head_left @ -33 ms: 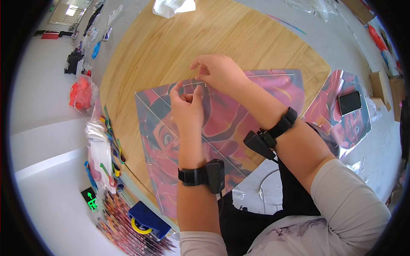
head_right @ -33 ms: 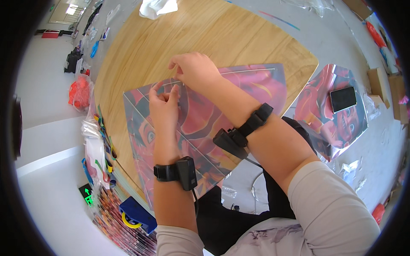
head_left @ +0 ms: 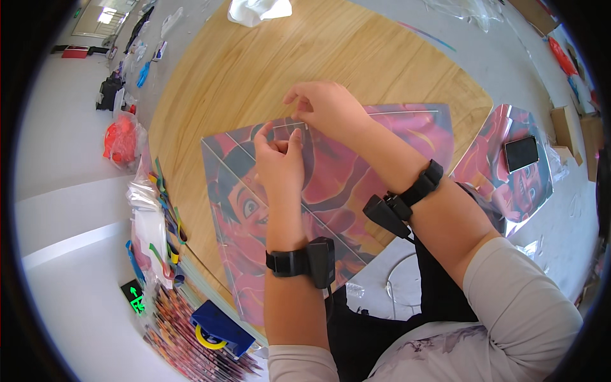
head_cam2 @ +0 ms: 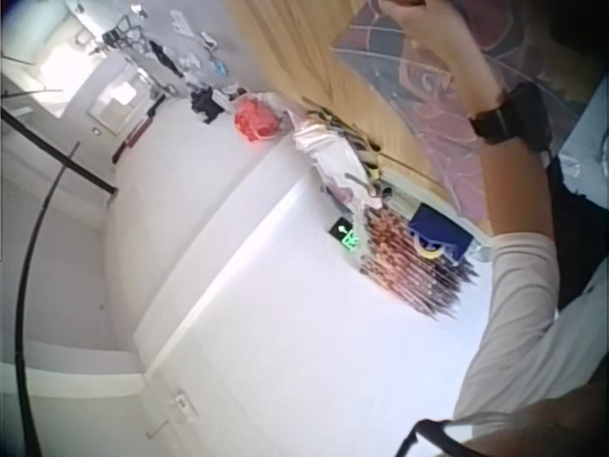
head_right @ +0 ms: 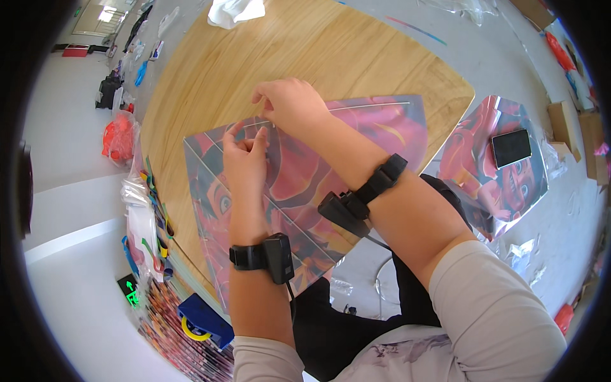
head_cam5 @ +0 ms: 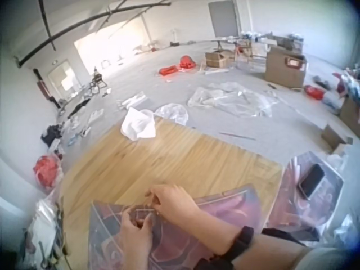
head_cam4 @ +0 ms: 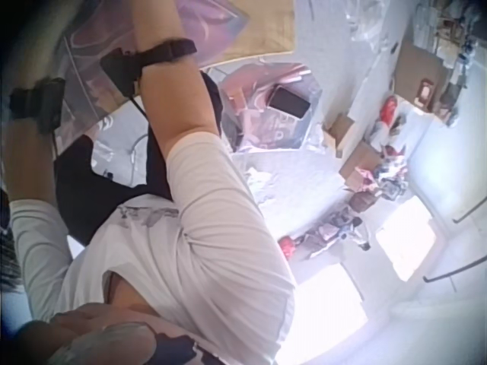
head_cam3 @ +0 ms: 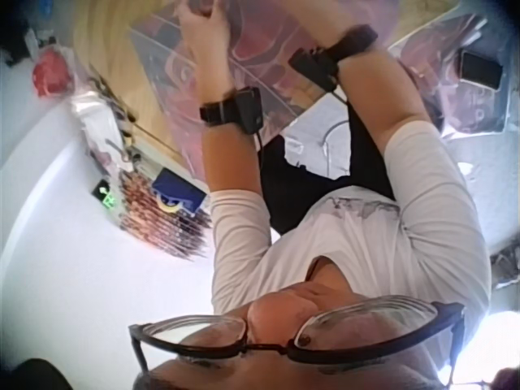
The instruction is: Assembling and preparing character-themed kites on a table in a manufacturing workspace.
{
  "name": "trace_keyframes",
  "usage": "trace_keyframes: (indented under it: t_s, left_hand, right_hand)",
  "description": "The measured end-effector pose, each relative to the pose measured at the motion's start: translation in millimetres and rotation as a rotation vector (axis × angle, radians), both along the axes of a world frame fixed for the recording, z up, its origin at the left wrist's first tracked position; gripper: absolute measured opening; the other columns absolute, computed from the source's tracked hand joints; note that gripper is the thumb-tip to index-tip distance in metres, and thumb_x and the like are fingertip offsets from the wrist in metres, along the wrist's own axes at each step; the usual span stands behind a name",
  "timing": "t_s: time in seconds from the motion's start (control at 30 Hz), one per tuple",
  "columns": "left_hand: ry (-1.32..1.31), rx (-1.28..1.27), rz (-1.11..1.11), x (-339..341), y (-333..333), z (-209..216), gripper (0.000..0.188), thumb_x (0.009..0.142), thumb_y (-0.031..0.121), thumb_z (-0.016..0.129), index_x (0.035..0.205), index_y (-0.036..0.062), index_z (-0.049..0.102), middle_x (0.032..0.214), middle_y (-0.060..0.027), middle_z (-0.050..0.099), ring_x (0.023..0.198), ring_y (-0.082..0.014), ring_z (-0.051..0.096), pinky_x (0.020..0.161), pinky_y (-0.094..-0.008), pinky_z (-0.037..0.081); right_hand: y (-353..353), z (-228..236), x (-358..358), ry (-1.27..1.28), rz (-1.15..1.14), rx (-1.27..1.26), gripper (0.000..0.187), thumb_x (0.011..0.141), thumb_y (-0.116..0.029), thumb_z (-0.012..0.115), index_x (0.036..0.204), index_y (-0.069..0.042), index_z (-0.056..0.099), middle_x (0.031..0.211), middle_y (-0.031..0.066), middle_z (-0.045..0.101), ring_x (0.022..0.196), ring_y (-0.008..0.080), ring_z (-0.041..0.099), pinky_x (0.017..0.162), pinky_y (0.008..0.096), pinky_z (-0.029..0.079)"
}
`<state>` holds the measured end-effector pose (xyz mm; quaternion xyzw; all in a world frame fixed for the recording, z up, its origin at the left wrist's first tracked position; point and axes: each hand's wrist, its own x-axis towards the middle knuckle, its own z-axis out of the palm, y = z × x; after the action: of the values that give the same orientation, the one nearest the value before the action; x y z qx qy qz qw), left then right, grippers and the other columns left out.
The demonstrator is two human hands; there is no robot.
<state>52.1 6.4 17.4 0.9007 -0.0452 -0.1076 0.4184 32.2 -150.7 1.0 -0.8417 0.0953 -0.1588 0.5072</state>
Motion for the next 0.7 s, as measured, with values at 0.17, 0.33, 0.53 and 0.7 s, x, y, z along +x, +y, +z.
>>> trace_keyframes:
  t_s: [0.17,0.33,0.53,0.7]
  left_hand:
    - [0.002,0.142,0.003,1.0,-0.3,-4.5,0.065,0.091,0.033,0.073,0.144,0.0085,0.045,0.079,0.0050,0.071,0.085,-0.0155,0.068,0.101,-0.0490,0.030]
    - [-0.013,0.164,-0.016,1.9,-0.6,-3.6,0.066,0.091,0.032,0.073,0.145,0.0087,0.044,0.078,0.0045,0.072,0.085,-0.0160,0.068,0.098,-0.0475,0.031]
    - [0.025,0.175,-0.007,3.2,-0.1,-3.8,0.067,0.090,0.031,0.073,0.145,0.0083,0.043,0.079,0.0036,0.073,0.085,-0.0164,0.069,0.098,-0.0473,0.031]
    - [0.000,0.197,-0.007,1.1,-1.3,-0.6,0.068,0.090,0.032,0.074,0.146,0.0080,0.043,0.078,0.0039,0.073,0.086,-0.0168,0.069,0.098,-0.0479,0.031]
  right_hand:
    - [0.0,-4.0,1.2,0.001,0.007,-0.022,0.020,0.078,-0.012,0.074,0.097,-0.009,0.072,0.081,0.0043,0.075,0.082,0.0270,0.070,0.077,0.0411,0.053]
    - [1.5,-9.3,3.2,-0.004,-0.009,-0.052,0.017,0.077,-0.012,0.075,0.094,-0.009,0.072,0.080,0.0033,0.075,0.083,0.0264,0.070,0.078,0.0416,0.051]
    - [2.6,-9.4,3.1,-0.017,-0.022,-0.061,0.016,0.075,-0.011,0.076,0.090,-0.008,0.072,0.079,0.0035,0.074,0.083,0.0263,0.070,0.078,0.0415,0.051]
    - [-0.1,-6.6,1.7,0.004,-0.012,-0.014,0.016,0.074,-0.010,0.077,0.089,-0.008,0.072,0.080,0.0054,0.074,0.082,0.0271,0.070,0.075,0.0413,0.053]
